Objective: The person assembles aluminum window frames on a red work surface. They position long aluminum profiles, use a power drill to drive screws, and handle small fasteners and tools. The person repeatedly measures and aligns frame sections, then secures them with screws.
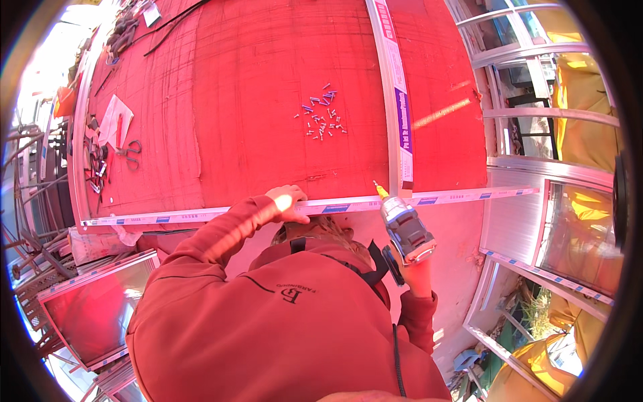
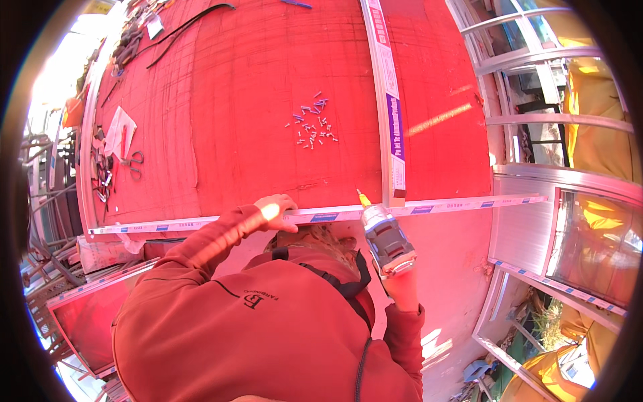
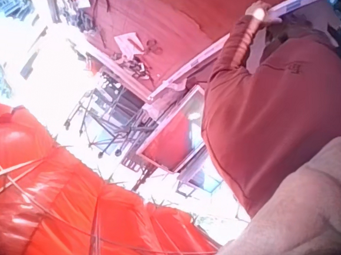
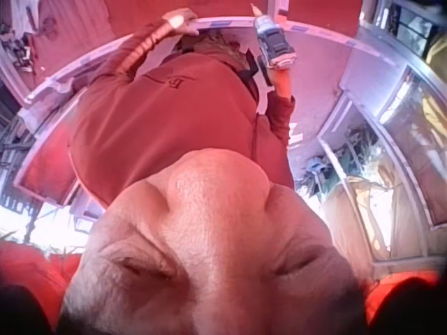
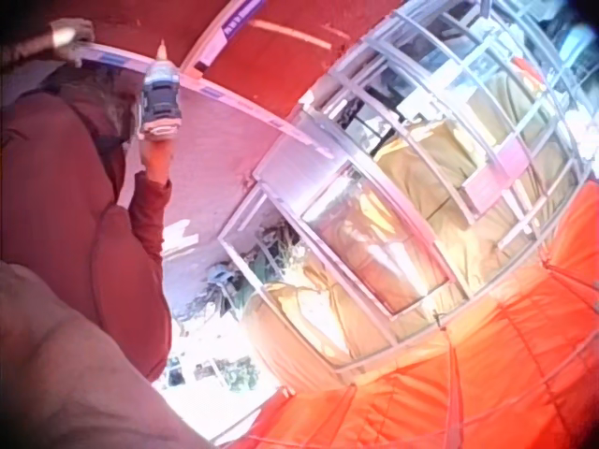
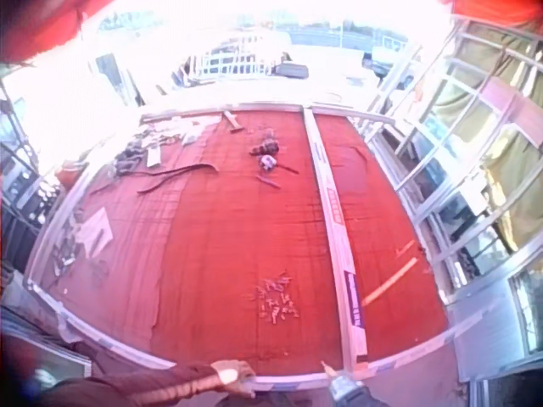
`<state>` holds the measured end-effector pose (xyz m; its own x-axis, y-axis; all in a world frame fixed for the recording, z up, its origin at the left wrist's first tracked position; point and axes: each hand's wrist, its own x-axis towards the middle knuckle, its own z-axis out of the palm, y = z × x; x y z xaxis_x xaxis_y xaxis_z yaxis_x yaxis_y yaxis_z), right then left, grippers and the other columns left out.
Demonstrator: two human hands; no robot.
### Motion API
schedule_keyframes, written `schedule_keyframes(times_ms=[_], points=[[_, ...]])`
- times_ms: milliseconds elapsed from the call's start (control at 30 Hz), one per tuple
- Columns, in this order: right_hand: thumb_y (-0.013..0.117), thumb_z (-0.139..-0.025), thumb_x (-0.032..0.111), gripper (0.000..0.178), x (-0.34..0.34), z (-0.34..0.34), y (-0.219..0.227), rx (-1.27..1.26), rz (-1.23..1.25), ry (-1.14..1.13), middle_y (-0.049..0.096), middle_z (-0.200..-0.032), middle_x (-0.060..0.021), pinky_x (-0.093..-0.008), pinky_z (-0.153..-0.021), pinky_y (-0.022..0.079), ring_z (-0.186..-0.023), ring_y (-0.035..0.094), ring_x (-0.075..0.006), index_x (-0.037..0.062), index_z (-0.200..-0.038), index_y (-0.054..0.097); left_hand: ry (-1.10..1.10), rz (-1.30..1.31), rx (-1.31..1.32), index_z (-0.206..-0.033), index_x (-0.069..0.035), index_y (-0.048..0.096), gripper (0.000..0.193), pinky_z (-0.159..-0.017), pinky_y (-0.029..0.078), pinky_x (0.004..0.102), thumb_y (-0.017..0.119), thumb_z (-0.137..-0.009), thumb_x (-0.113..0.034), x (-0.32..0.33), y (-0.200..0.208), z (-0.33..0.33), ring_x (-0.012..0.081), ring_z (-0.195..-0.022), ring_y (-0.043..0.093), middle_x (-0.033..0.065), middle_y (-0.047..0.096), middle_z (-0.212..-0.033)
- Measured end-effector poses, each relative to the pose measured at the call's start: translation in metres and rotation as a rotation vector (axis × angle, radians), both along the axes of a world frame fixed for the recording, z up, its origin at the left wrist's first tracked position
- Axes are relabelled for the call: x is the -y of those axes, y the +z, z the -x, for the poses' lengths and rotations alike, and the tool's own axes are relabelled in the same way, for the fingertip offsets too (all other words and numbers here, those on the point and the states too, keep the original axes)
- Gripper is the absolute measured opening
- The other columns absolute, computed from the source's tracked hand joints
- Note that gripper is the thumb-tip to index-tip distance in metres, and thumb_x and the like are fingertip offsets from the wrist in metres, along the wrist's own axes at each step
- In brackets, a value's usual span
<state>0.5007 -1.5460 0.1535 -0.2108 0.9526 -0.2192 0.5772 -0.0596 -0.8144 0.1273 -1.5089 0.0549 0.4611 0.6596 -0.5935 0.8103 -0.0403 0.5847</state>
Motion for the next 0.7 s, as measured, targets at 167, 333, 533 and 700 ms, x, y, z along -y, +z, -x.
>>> schedule_keyframes(times_ms=[167, 333, 533, 700], points=[[0.074, -0.075, 0.005, 0.038, -0.087, 0.050, 0.027, -0.243, 0.093, 0.182, 0.067, -0.096, -0.0109, -0.0325, -0.077, 0.051, -0.087, 0.066, -0.0218, 0.0005, -0.109, 0.058, 0.082, -0.196, -0.058, -0.107, -0.009, 0.065, 0.032, -0.091, 0.048, 0.0420, 0.065, -0.077, -0.019, 0.032, -0.013, 0.000, 0.0324, -0.106, 0.056, 0.0130, 0.060, -0.108], [0.075, -0.076, 0.014, 0.058, -0.118, 0.101, 0.056, -0.021, 0.111, 0.349, 0.065, -0.111, -0.0179, -0.0357, -0.085, 0.050, -0.103, 0.065, -0.0286, 0.0044, -0.129, 0.053, 0.131, -0.201, -0.100, -0.105, -0.010, 0.067, 0.031, -0.090, 0.048, 0.0408, 0.064, -0.074, -0.015, 0.044, -0.020, -0.001, 0.0298, -0.106, 0.057, 0.0077, 0.062, -0.110], [0.073, -0.076, 0.007, 0.042, -0.124, 0.099, 0.015, -0.147, 0.312, 0.557, 0.069, -0.099, -0.0096, -0.0303, -0.081, 0.050, -0.093, 0.066, -0.0175, 0.0033, -0.116, 0.060, 0.223, -0.264, -0.173, -0.098, -0.013, 0.071, 0.023, -0.086, 0.049, 0.0400, 0.063, -0.076, -0.016, 0.051, -0.018, -0.011, 0.0273, -0.101, 0.060, 0.0057, 0.064, -0.105], [0.065, -0.079, -0.001, 0.028, -0.130, 0.106, 0.012, -0.231, 0.386, 0.663, 0.068, -0.096, -0.0070, -0.0282, -0.082, 0.049, -0.091, 0.063, -0.0133, 0.0033, -0.106, 0.063, 0.300, -0.253, -0.247, -0.095, -0.014, 0.072, 0.024, -0.085, 0.049, 0.0406, 0.065, -0.073, -0.015, 0.049, 0.002, -0.018, 0.0275, -0.099, 0.061, 0.0056, 0.066, -0.103]])
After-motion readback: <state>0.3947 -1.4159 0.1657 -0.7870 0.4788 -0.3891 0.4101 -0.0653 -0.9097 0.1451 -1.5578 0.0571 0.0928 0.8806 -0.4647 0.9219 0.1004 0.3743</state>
